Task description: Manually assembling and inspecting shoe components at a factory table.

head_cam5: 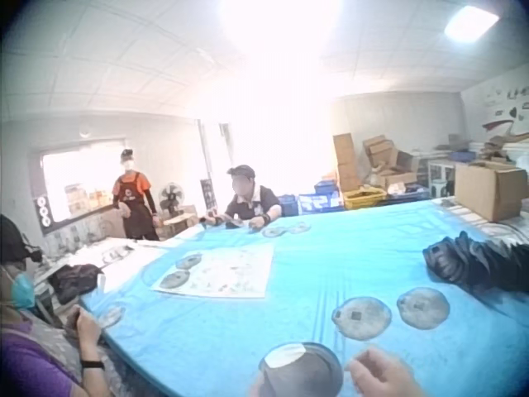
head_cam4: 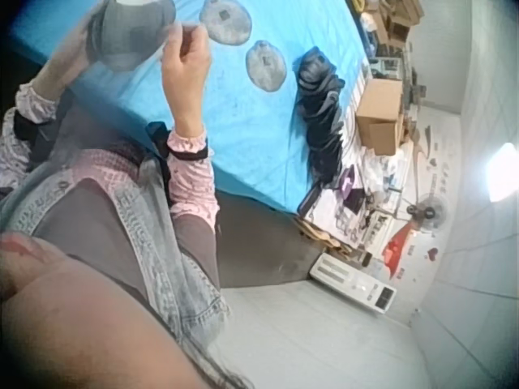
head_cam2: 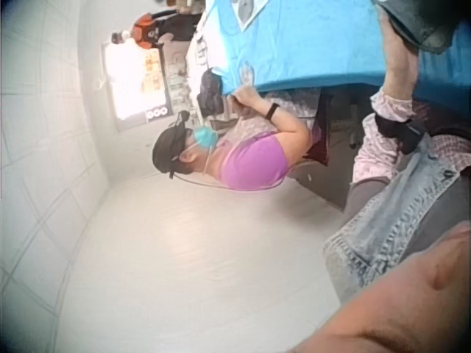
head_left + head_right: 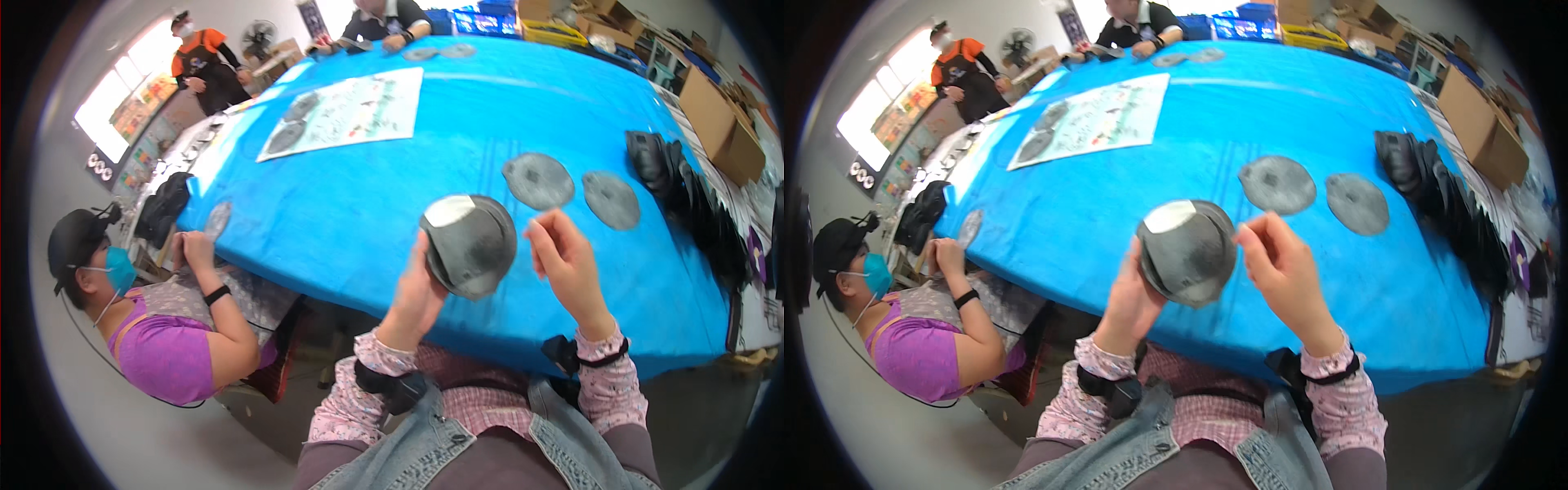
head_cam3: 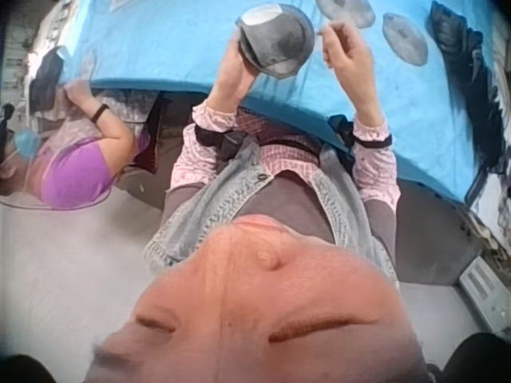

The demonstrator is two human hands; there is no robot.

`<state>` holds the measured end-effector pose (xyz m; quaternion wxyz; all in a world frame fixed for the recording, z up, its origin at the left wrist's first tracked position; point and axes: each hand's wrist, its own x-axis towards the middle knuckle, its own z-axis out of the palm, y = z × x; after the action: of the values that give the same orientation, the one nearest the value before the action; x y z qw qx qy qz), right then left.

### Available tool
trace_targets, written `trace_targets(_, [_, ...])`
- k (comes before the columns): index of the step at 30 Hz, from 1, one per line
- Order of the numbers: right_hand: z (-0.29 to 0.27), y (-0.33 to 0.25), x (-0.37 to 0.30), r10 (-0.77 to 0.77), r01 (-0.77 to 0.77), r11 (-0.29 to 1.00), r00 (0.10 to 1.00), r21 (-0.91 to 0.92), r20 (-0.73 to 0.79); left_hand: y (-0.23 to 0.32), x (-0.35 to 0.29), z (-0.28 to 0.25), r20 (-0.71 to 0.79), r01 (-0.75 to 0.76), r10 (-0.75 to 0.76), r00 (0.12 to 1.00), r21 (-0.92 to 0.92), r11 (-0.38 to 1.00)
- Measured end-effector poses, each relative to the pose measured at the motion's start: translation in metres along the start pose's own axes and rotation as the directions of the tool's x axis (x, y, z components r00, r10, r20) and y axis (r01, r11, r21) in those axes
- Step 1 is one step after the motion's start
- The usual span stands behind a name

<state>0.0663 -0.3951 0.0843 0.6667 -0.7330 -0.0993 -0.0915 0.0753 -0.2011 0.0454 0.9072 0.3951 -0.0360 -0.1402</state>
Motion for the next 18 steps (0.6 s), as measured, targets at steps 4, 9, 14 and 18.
trace_targets(4, [0.004,-0.006,0.007,-0.225,0.218,0.964,0.974,-0.155,-0.035,-0.001,0.0,0.001,-0.01,0.009,-0.009,1.0,-0.023,1.0])
trace_targets(9, [-0.006,-0.018,0.034,-0.305,0.336,0.859,0.942,-0.386,0.142,-0.008,-0.006,0.002,0.005,-0.044,0.044,0.999,0.149,0.988])
trace_targets(14, [0.012,-0.016,0.033,-0.543,0.712,0.436,0.696,-0.551,0.47,-0.013,-0.014,0.008,0.006,0.0,-0.001,1.0,0.128,0.992])
trace_targets(18, [0.03,-0.005,0.028,-0.481,0.702,0.343,0.702,-0.624,0.525,-0.017,-0.019,0.011,0.03,-0.03,0.025,0.999,0.185,0.982])
